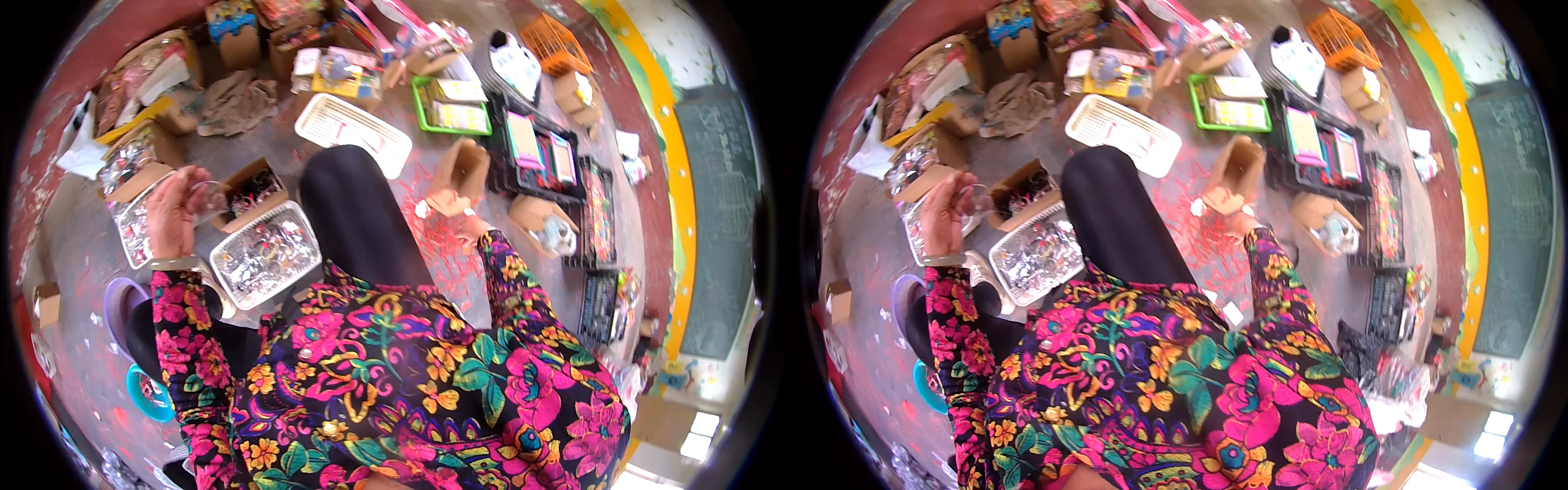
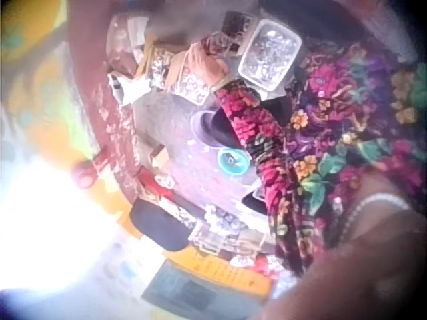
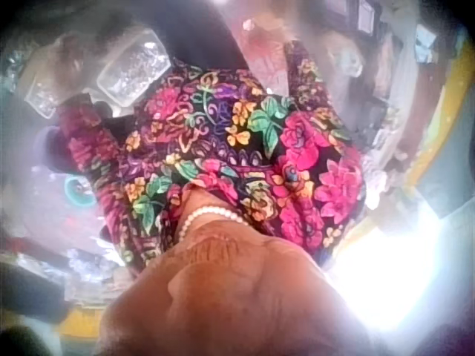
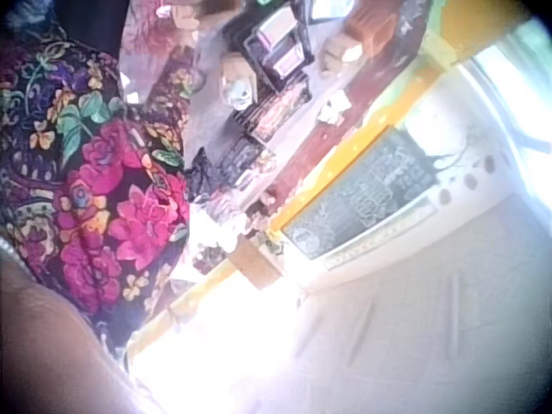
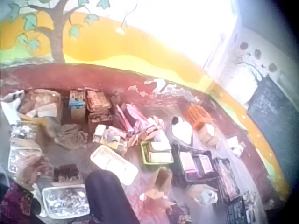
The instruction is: The person sits on the floor and repeatedly picks up small items from a white tray, places them into small clear plastic bags, and seals the bags. The person then places the sealed bags into a cardboard box.
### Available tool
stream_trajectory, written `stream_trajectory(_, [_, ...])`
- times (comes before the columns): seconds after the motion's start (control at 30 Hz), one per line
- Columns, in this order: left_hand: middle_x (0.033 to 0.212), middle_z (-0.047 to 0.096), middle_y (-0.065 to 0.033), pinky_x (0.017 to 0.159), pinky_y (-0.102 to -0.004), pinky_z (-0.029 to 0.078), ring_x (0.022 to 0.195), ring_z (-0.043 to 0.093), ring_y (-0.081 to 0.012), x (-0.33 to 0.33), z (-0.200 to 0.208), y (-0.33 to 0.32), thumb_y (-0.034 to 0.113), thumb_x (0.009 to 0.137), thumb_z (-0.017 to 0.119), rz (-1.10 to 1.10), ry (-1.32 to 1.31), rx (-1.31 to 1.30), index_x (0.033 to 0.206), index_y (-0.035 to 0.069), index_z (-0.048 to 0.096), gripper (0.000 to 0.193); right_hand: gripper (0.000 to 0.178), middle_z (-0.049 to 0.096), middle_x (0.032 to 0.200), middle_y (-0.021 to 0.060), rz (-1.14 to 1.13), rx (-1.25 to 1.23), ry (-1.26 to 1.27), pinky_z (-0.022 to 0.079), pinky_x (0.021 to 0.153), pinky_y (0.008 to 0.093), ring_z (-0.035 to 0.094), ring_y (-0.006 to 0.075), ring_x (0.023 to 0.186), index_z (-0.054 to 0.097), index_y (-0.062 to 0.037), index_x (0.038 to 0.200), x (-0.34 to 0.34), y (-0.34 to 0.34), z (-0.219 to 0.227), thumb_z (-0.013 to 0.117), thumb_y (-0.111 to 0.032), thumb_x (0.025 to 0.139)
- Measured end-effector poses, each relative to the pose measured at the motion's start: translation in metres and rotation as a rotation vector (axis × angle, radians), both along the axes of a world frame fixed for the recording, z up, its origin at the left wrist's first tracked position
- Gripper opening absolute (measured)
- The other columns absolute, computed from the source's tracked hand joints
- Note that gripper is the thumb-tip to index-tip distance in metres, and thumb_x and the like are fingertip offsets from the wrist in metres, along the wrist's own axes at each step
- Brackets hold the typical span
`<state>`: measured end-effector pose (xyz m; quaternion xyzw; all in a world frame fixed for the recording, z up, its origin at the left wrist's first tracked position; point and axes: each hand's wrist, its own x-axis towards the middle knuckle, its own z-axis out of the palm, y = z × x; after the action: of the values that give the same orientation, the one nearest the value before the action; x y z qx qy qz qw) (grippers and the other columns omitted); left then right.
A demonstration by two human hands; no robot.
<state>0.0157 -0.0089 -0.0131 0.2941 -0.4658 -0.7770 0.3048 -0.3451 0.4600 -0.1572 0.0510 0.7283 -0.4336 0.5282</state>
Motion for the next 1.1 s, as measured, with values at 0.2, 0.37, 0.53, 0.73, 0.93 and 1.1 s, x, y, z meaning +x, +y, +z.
stream_trajectory(0.2, [0.098, 0.063, -0.0158, 0.077, -0.0284, 0.053, 0.093, 0.062, -0.0254, -0.010, 0.007, 0.001, 0.013, 0.089, 0.052, -0.012, 0.164, 0.146, 0.103, -0.005, 0.056, 0.024, 0.017, 0.062, 0.069, 0.0056, 0.207, -0.344, 0.881, 0.048, 0.060, 0.0237, 0.059, 0.0123, 0.063, 0.062, 0.0032, 0.086, -0.010, -0.166, 0.070, 0.053, -0.010, 0.083])
stream_trajectory(0.37, [0.098, 0.062, -0.0162, 0.072, -0.0262, 0.054, 0.093, 0.062, -0.0255, -0.001, 0.020, 0.003, 0.014, 0.090, 0.050, 0.096, 0.221, 0.181, 0.103, -0.004, 0.056, 0.022, 0.019, 0.061, 0.086, 0.0042, 0.364, -0.829, 0.769, 0.046, 0.071, 0.0225, 0.057, 0.0096, 0.079, 0.062, 0.0021, 0.094, 0.083, -0.325, 0.188, 0.060, -0.012, 0.083])
stream_trajectory(0.53, [0.099, 0.062, -0.0130, 0.069, -0.0252, 0.053, 0.094, 0.061, -0.0232, 0.002, 0.025, 0.004, 0.014, 0.090, 0.050, 0.187, 0.261, 0.177, 0.102, -0.002, 0.057, 0.020, 0.031, 0.058, 0.094, 0.0006, 0.714, -0.795, 0.278, 0.044, 0.072, 0.0235, 0.053, 0.0088, 0.086, 0.056, -0.0041, 0.105, 0.177, -0.402, 0.193, 0.066, -0.017, 0.079])
stream_trajectory(0.73, [0.096, 0.063, -0.0073, 0.061, -0.0205, 0.050, 0.091, 0.060, -0.0154, 0.004, 0.029, 0.008, 0.014, 0.089, 0.052, 0.269, 0.298, 0.245, 0.099, 0.000, 0.058, 0.018, 0.017, 0.058, 0.081, -0.0023, 0.670, -0.773, 0.066, 0.043, 0.064, 0.0219, 0.054, 0.0065, 0.074, 0.061, -0.0065, 0.089, 0.196, -0.420, 0.183, 0.068, -0.017, 0.078])
stream_trajectory(0.93, [0.095, 0.062, -0.0074, 0.057, -0.0184, 0.048, 0.088, 0.060, -0.0132, 0.006, 0.033, 0.008, 0.015, 0.088, 0.054, 0.244, 0.226, 0.309, 0.105, 0.001, 0.056, 0.022, 0.008, 0.059, 0.076, -0.0018, 0.593, -0.820, 0.102, 0.042, 0.057, 0.0200, 0.053, 0.0057, 0.067, 0.062, -0.0052, 0.083, 0.193, -0.420, 0.178, 0.066, -0.012, 0.080])
stream_trajectory(1.1, [0.096, 0.063, -0.0083, 0.054, -0.0149, 0.048, 0.083, 0.061, -0.0100, 0.002, 0.037, 0.011, 0.014, 0.085, 0.059, 0.251, 0.177, 0.251, 0.107, 0.002, 0.055, 0.025, 0.010, 0.061, 0.078, 0.0006, 0.601, -0.865, 0.133, 0.043, 0.055, 0.0183, 0.055, 0.0060, 0.067, 0.062, -0.0032, 0.086, 0.182, -0.423, 0.174, 0.064, -0.011, 0.081])
